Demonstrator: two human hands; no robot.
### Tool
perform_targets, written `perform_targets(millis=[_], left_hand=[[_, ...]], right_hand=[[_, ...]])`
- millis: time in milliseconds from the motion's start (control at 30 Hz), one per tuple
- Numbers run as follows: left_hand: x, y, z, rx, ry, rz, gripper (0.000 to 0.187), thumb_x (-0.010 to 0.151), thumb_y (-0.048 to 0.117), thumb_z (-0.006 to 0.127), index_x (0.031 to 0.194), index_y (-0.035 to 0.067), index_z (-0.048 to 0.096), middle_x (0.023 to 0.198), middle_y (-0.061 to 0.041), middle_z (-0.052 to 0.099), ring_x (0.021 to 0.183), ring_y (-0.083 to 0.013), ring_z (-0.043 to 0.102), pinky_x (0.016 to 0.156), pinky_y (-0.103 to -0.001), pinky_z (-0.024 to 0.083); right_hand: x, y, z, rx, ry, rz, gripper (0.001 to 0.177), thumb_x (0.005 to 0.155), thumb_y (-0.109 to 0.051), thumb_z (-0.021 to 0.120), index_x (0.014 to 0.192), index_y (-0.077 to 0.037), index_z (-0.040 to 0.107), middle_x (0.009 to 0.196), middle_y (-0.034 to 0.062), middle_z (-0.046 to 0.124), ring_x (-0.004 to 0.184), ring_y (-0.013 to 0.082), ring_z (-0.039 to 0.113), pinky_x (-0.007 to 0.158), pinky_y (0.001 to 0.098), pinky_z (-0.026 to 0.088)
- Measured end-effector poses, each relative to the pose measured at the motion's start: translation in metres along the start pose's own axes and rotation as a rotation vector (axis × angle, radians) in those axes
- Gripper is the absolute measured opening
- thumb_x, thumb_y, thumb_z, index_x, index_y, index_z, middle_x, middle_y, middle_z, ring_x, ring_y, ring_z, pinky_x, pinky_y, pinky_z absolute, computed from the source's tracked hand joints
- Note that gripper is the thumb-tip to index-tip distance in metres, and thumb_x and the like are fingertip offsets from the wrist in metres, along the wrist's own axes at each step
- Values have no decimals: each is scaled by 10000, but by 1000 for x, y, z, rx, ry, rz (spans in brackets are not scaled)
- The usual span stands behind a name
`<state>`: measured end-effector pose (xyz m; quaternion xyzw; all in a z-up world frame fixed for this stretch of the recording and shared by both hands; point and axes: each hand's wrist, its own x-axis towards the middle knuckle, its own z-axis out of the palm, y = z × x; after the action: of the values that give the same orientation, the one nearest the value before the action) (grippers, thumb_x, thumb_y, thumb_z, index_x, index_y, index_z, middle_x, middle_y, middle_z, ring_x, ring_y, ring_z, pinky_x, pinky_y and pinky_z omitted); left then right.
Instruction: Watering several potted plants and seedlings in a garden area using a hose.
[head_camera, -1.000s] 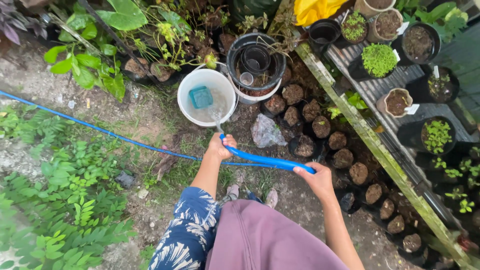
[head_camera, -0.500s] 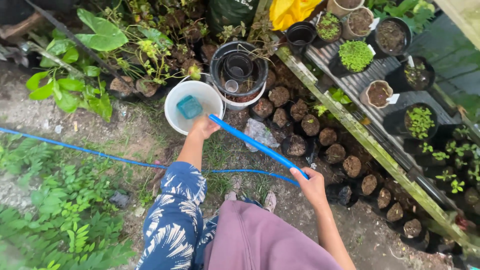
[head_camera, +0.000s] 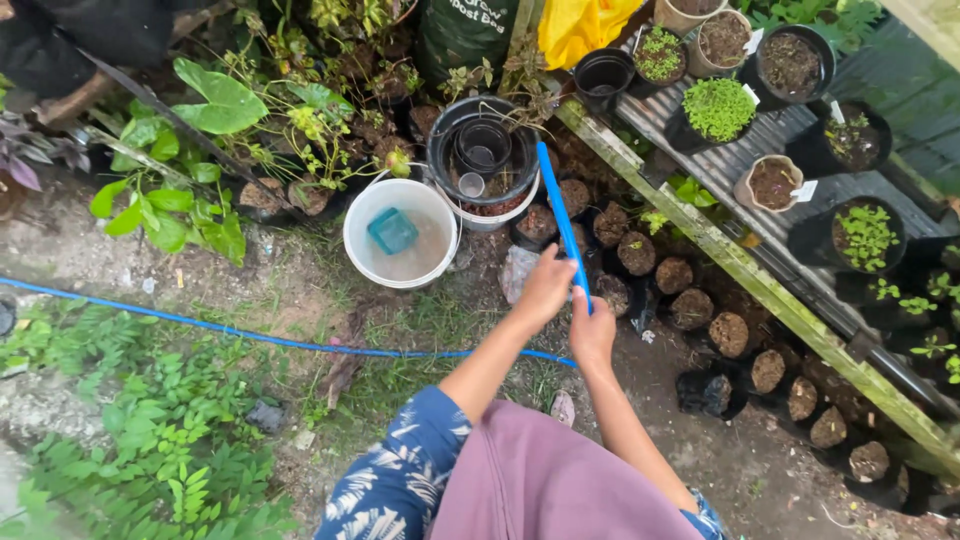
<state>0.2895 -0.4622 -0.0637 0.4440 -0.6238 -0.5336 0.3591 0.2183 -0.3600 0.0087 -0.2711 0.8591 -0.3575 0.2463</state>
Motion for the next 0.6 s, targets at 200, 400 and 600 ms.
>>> perform_targets(millis=[200,400,600], left_hand=[[1,59,-26,66,210,-18,666,952,150,636,1547,-5,382,1196,-241,685,1028,-354,700,861,-428,544],[12,93,-81,-391,297,-350,666,944,32,576,1576,130,390,824,-41,588,615,-90,562,501,-287,515],[23,97,-99,-554,191,-257,657,951,28,564,1575,123,381,964,-55,651,714,-108,601,608,-280,540]], right_hand=[[-7,-19,32,48,-154,-154,346,972,-265,582,1170,0,682,980,216,738,913,300,712,805,439,528],[-30,-53,28,126,-460,-286,342,948,-197,599,1242,-27,638,938,175,747,847,255,712,778,381,538],[-42,-43,40,63,-517,-285,284,972,-223,636,1169,-18,650,875,151,751,798,238,722,767,372,546]])
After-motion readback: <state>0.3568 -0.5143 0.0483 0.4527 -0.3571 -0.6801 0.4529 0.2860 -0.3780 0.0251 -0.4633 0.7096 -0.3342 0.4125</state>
